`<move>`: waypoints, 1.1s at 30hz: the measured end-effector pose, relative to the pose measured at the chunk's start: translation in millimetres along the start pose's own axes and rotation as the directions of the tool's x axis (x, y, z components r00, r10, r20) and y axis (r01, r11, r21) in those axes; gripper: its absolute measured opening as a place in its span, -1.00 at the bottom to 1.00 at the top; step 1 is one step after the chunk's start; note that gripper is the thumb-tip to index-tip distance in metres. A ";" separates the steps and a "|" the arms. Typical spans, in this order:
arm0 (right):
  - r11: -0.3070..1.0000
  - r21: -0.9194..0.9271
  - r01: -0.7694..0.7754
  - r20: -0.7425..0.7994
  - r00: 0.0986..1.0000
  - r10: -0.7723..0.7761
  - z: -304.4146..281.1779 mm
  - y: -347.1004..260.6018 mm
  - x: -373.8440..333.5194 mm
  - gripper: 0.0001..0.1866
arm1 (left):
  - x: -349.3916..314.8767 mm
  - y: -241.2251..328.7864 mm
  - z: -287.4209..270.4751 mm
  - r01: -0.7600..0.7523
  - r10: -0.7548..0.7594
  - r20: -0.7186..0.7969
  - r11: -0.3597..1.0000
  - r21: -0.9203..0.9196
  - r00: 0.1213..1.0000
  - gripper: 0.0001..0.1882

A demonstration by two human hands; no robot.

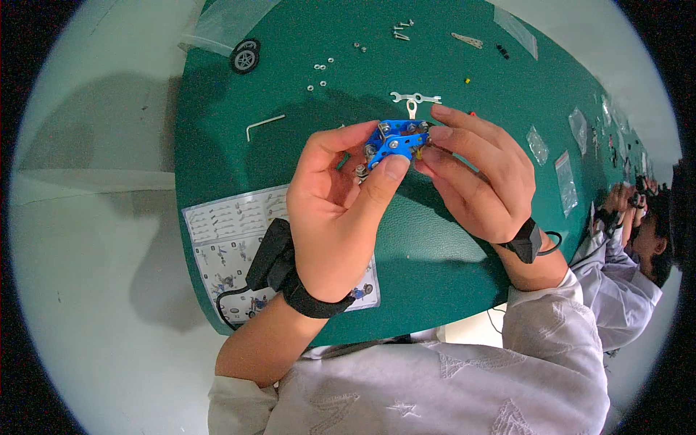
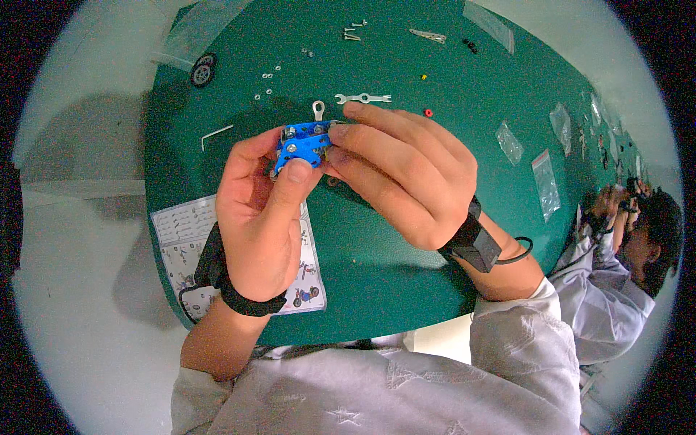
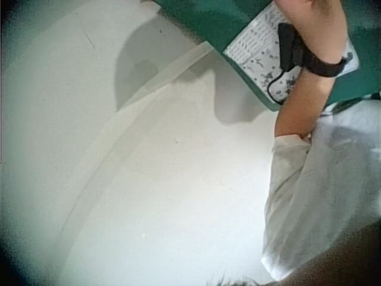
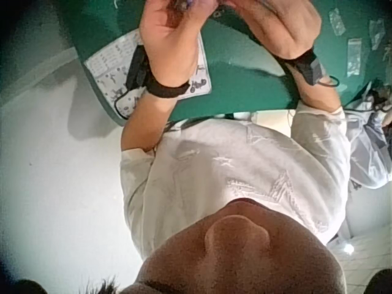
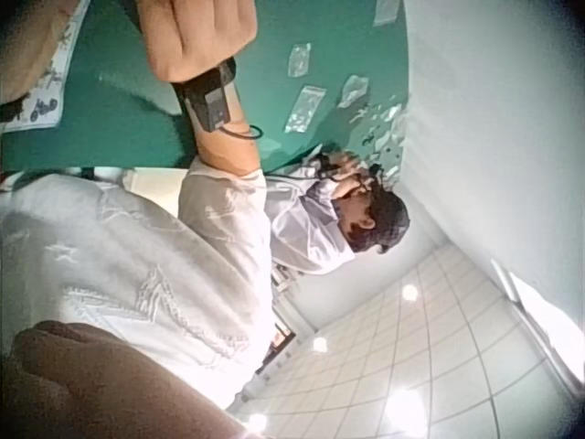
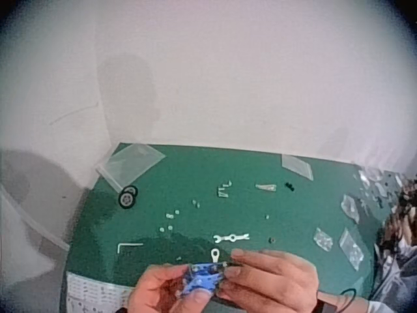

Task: Assembling a small blue and silver motorcycle toy using screws and metal components according to instructions.

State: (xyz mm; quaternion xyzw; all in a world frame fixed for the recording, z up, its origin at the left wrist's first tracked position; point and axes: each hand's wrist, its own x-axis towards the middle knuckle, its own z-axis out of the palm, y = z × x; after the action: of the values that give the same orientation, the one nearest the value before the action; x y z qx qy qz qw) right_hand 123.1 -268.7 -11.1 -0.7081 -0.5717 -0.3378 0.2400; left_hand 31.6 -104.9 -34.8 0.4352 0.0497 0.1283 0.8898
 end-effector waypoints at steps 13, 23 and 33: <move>0.954 0.233 -0.187 -0.041 0.978 0.202 4.2 -7.4 1.3 -0.69 | -1.4 2.4 0.1 -0.002 0.001 -0.031 0.999 -0.038 1.000 -0.61; 0.939 0.260 -0.224 -0.031 0.970 0.240 7.0 -7.8 2.0 -0.75 | -2.1 0.4 -0.7 -0.025 0.025 -0.010 1.000 0.015 1.000 -0.61; 0.912 0.301 -0.280 0.014 0.957 0.290 6.7 -13.0 2.6 -0.79 | -3.0 -0.4 -0.1 -0.052 0.052 0.001 0.998 0.031 0.999 -0.62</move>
State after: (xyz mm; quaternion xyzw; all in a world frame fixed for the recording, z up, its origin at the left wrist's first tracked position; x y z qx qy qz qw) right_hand 112.1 -259.1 -14.1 -0.7339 -0.5031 -0.2196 0.4001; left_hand 28.8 -105.8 -35.3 0.4502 0.0401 0.1504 0.8793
